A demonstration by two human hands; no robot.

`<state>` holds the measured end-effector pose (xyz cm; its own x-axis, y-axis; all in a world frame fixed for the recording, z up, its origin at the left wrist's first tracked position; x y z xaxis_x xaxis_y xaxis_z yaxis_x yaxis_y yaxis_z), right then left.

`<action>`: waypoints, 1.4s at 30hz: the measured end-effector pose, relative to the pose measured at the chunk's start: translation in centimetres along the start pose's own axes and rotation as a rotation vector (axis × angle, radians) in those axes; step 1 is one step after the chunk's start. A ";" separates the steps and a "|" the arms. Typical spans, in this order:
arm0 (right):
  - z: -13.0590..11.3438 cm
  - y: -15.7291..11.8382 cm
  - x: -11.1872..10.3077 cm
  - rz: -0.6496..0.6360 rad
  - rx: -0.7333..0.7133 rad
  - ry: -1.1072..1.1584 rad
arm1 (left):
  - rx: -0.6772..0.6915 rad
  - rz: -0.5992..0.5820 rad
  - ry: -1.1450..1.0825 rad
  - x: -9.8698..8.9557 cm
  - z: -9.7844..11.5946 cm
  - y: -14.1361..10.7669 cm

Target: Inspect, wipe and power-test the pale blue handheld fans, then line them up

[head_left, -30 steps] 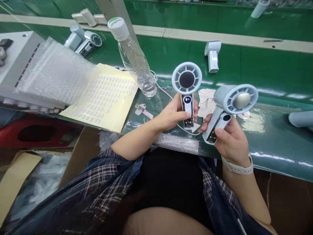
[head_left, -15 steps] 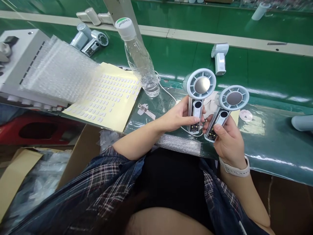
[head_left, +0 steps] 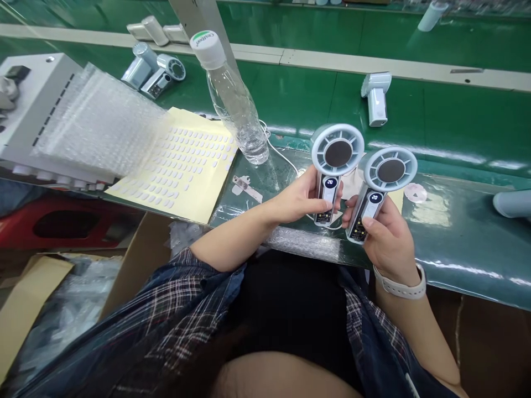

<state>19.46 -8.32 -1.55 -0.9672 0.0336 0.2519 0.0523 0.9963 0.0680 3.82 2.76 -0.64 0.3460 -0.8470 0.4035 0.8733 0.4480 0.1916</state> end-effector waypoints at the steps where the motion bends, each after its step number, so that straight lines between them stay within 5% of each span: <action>1: 0.0 0.0 0.0 0.011 -0.002 -0.010 | -0.010 0.017 0.008 -0.1 -0.1 0.0; 7: 0.9 0.1 0.0 0.112 0.041 0.040 | -0.045 0.198 0.076 -1.1 -0.3 0.3; 12: 1.0 0.4 0.4 0.080 0.071 0.110 | -0.016 0.068 0.058 -0.8 -0.1 0.6; 17: 0.5 0.9 0.5 0.102 0.046 0.125 | -0.047 0.167 0.056 -1.4 -0.4 0.7; 23: 0.2 0.6 0.2 0.156 0.044 0.135 | -0.028 0.107 0.062 -0.8 -0.2 0.6; 32: 0.2 0.9 0.3 0.150 0.020 0.098 | -0.010 0.209 0.168 -1.8 -0.8 0.7; 39: -2.4 -0.5 -0.2 0.133 -0.214 0.044 | 0.273 0.226 0.478 -0.8 0.9 0.0; 42: -2.0 -1.4 -1.6 0.172 -0.288 -0.216 | 0.122 0.223 0.674 -0.8 -0.2 0.4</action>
Point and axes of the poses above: each hand's wrist, its own y-axis towards the middle knuckle, its own x-axis out of the palm, z = x × y, the point moved 4 cm from there along y, towards the middle knuckle, and after that the axes turned 9 degrees about -z, right-handed, at the moved point
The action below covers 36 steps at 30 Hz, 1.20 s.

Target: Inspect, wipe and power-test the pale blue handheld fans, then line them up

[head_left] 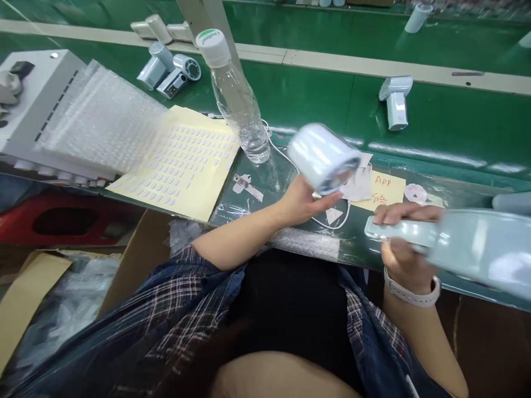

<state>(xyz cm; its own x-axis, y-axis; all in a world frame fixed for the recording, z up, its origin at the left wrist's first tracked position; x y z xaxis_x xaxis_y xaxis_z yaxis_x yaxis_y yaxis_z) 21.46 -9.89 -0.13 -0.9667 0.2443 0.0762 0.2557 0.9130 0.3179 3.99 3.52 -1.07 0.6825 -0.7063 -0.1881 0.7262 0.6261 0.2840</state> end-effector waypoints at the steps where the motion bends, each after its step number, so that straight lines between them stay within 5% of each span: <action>1: 0.8 -0.2 -0.5 -0.013 0.032 -0.091 | -0.093 -0.064 0.061 0.4 -0.6 0.2; 4: 3.4 -0.4 -1.7 -0.048 0.160 -0.192 | -0.269 -0.177 0.144 1.1 -1.9 0.6; 9: 4.1 -0.1 -1.3 -0.003 0.225 0.017 | -0.340 -0.071 0.039 0.0 -1.5 0.4; 16: 3.2 0.0 1.7 -0.054 0.329 0.289 | -0.247 -0.237 -0.646 1.8 -0.5 -0.6; 24: 1.2 0.2 2.7 -0.006 0.336 0.345 | -0.144 -0.284 -0.732 0.8 1.1 -1.1; 29: 0.3 1.0 2.7 0.005 0.285 0.258 | -0.155 -0.217 -0.779 0.7 1.2 -0.6; 36: 0.1 2.6 3.8 -0.059 0.404 0.440 | -0.235 -0.181 -0.827 0.7 1.1 -0.3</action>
Point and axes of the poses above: each hand's wrist, its own y-axis towards the middle knuckle, its own x-axis out of the palm, z = x × y, the point moved 4 cm from there along y, towards the middle knuckle, and after that the axes turned 9 degrees about -z, right-handed, at the moved point
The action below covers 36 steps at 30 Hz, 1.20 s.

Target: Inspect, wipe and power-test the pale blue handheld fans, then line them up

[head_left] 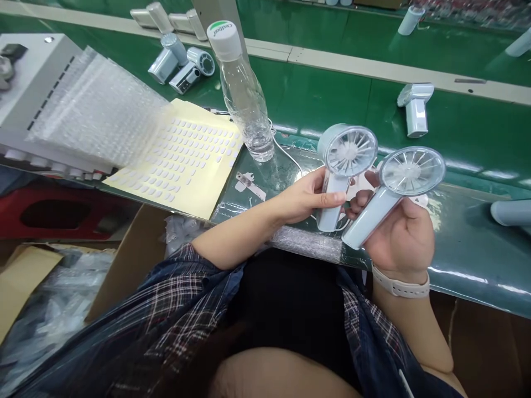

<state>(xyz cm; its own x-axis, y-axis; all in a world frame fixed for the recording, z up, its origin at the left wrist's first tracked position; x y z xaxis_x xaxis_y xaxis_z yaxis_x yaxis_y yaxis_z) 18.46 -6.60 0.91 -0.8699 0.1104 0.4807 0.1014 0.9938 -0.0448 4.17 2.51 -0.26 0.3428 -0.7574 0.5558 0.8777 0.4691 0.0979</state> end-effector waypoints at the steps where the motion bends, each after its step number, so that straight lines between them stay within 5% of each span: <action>1: -0.1 0.0 0.2 0.009 -0.003 0.009 | 0.006 0.019 -0.020 -0.2 0.0 -0.1; 12: -1.1 -0.3 0.3 0.034 -0.120 0.080 | 0.040 -0.105 -0.018 0.3 0.5 -0.5; 20: -0.8 -0.6 -0.6 0.205 -0.290 0.020 | 0.065 -0.063 0.121 -0.7 0.2 -0.4; 26: 0.4 -0.1 -1.8 0.270 -0.268 -0.060 | 0.023 -0.024 0.145 -0.9 0.1 -0.2; 31: 0.1 -0.5 -2.0 0.151 -0.368 -0.165 | 0.042 -0.015 0.288 -0.8 0.8 -0.3; 36: -1.2 -1.7 -1.4 0.062 -0.508 -0.527 | 0.214 0.002 0.700 -1.2 1.4 -0.3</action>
Point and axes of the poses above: each hand's wrist, its own y-axis towards the middle knuckle, its own x-axis out of the palm, z = x × y, the point moved 4 cm from there along y, towards the middle knuckle, and after that the axes turned 9 degrees about -z, right-handed, at the moved point
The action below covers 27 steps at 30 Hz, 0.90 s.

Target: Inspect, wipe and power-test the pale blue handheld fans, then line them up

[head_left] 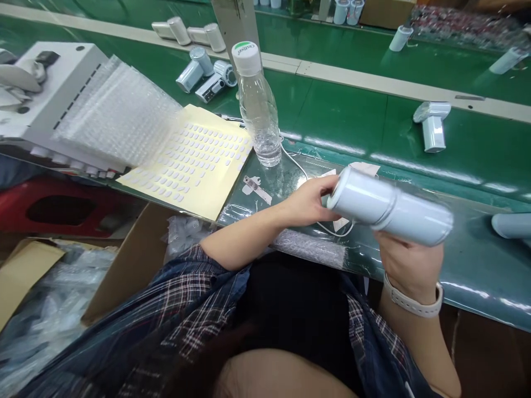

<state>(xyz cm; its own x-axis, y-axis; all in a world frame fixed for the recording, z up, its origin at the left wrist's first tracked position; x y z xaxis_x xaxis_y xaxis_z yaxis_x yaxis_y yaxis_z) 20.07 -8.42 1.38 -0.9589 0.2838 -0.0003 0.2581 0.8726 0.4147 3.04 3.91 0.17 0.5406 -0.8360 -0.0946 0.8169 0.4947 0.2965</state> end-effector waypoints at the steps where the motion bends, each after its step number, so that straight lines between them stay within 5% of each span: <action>1: -0.4 0.1 0.1 -0.047 -0.050 -0.042 | 0.068 -0.005 0.079 -0.1 0.1 0.0; 7: -1.3 0.5 0.3 -0.194 -0.256 -0.177 | 0.402 0.047 0.522 0.0 0.8 -0.2; 12: -1.1 0.0 0.2 -0.232 -0.330 -0.200 | 0.573 0.095 0.664 0.0 1.4 -0.3; 17: -0.4 -1.2 -0.1 -0.137 -0.143 -0.074 | 0.475 0.018 0.601 0.0 1.3 -0.2; 22: 1.0 -1.2 0.0 -0.159 -0.141 -0.014 | 0.404 -0.046 0.523 0.2 0.3 0.6; 27: 0.8 0.6 -3.2 -0.062 -0.040 -0.279 | 0.264 0.032 0.459 -1.2 1.2 -0.3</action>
<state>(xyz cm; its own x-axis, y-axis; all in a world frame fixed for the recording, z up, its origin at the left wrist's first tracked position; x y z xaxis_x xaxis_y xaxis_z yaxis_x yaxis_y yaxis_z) 23.36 -8.45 0.90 -0.9016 0.3339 -0.2748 0.1900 0.8767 0.4419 1.93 4.52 1.31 0.6450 -0.6023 -0.4703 0.7523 0.3922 0.5294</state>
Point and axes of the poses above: each hand's wrist, its own y-axis towards the middle knuckle, its own x-axis out of the palm, z = x × y, the point moved 4 cm from there along y, towards the middle knuckle, and after that the axes turned 9 degrees about -z, right-handed, at the moved point
